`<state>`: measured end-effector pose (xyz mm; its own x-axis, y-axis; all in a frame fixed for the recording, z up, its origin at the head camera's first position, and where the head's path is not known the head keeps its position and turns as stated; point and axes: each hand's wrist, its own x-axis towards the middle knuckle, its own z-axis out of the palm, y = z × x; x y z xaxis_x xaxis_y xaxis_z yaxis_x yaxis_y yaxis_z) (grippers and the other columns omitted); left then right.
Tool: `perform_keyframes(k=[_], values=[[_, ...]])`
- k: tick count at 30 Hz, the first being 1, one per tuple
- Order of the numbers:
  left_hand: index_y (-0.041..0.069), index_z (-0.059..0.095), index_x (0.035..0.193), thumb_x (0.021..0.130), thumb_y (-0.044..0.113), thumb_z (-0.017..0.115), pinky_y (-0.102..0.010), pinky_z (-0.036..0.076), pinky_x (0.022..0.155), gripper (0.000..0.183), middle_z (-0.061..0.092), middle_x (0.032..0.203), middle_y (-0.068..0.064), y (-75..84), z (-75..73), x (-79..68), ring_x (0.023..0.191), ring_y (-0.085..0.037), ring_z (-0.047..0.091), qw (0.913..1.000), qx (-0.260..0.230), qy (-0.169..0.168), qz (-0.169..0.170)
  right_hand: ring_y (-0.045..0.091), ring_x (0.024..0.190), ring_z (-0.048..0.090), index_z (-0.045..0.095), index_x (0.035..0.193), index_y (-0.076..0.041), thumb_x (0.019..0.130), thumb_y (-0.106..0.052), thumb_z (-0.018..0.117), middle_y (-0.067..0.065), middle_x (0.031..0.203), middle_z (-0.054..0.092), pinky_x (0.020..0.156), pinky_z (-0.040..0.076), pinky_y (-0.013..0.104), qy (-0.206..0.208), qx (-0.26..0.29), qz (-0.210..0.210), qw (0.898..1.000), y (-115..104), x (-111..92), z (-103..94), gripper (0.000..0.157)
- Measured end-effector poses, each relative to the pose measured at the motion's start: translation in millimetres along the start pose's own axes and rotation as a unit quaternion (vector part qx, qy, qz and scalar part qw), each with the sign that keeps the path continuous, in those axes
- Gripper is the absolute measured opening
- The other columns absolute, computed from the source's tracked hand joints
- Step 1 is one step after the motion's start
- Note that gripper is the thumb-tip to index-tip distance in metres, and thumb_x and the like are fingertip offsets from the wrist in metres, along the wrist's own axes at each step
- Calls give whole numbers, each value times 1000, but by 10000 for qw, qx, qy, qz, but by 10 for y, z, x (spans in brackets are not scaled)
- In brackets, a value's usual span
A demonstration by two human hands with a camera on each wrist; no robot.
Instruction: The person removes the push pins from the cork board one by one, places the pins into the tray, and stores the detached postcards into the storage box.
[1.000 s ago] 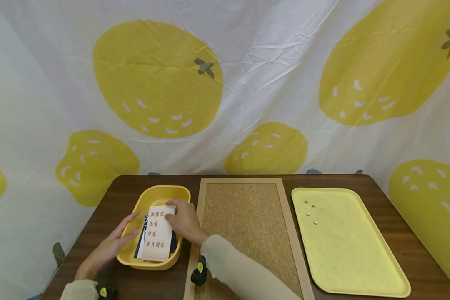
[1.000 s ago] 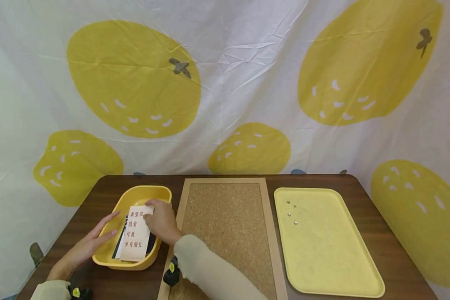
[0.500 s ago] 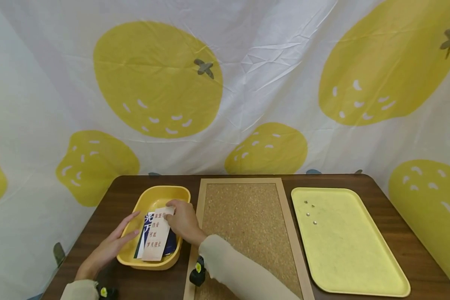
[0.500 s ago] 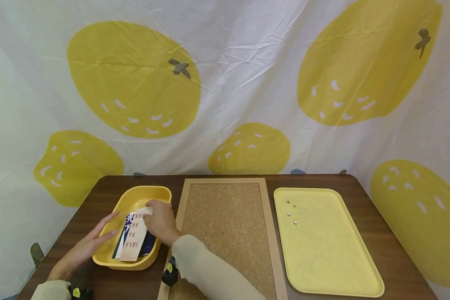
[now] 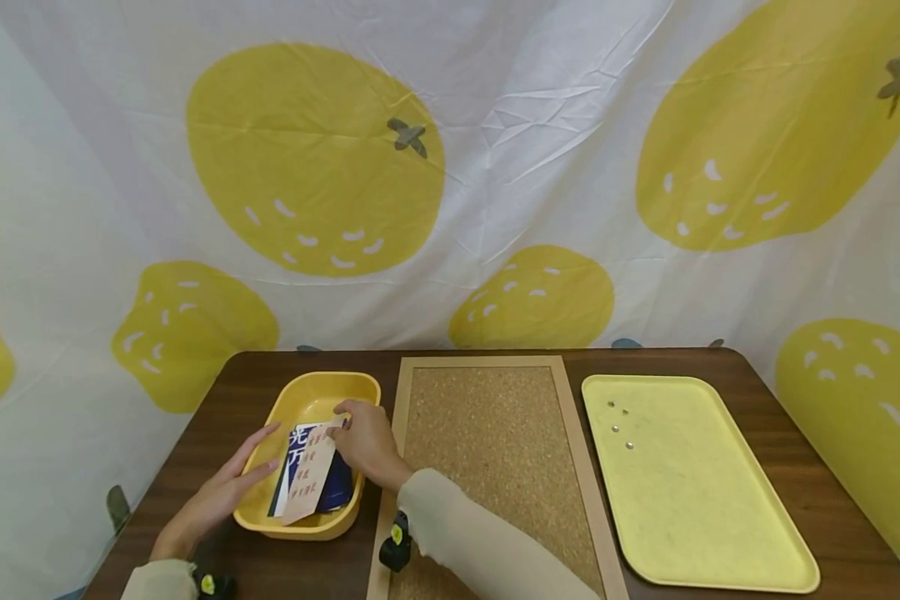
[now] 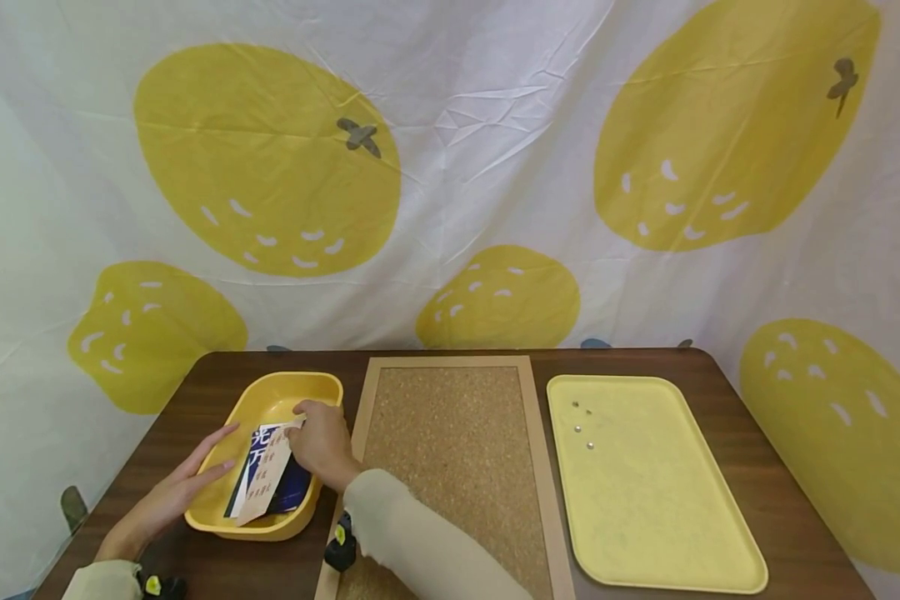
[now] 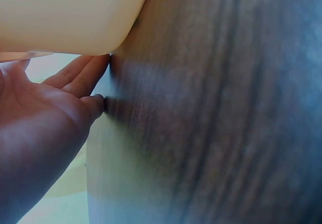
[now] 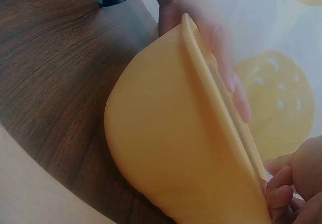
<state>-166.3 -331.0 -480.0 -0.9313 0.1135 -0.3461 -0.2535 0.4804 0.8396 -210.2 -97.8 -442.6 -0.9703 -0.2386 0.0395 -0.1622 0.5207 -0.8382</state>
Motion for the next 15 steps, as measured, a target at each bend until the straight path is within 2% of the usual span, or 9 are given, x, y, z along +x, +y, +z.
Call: perform_keyframes(k=[6, 15], values=[[27, 12, 159, 103, 36, 50, -71, 1, 113, 68, -2, 166, -15, -4, -6, -12, 151, -42, -6, 9994, -53, 15, 334, 6, 60, 56, 68, 123, -9, 91, -16, 72, -3, 76, 63, 51, 49, 18, -27, 50, 148, 9999, -11, -4, 5, 33], [28, 12, 159, 103, 37, 51, -72, 2, 113, 69, -2, 166, -14, -15, 1, -19, 150, -41, -4, 9995, -97, 3, 312, 7, 58, 57, 68, 122, -8, 92, -15, 71, -3, 74, 64, 51, 50, 19, -102, 151, 224, 9996, -7, -20, -6, 31]])
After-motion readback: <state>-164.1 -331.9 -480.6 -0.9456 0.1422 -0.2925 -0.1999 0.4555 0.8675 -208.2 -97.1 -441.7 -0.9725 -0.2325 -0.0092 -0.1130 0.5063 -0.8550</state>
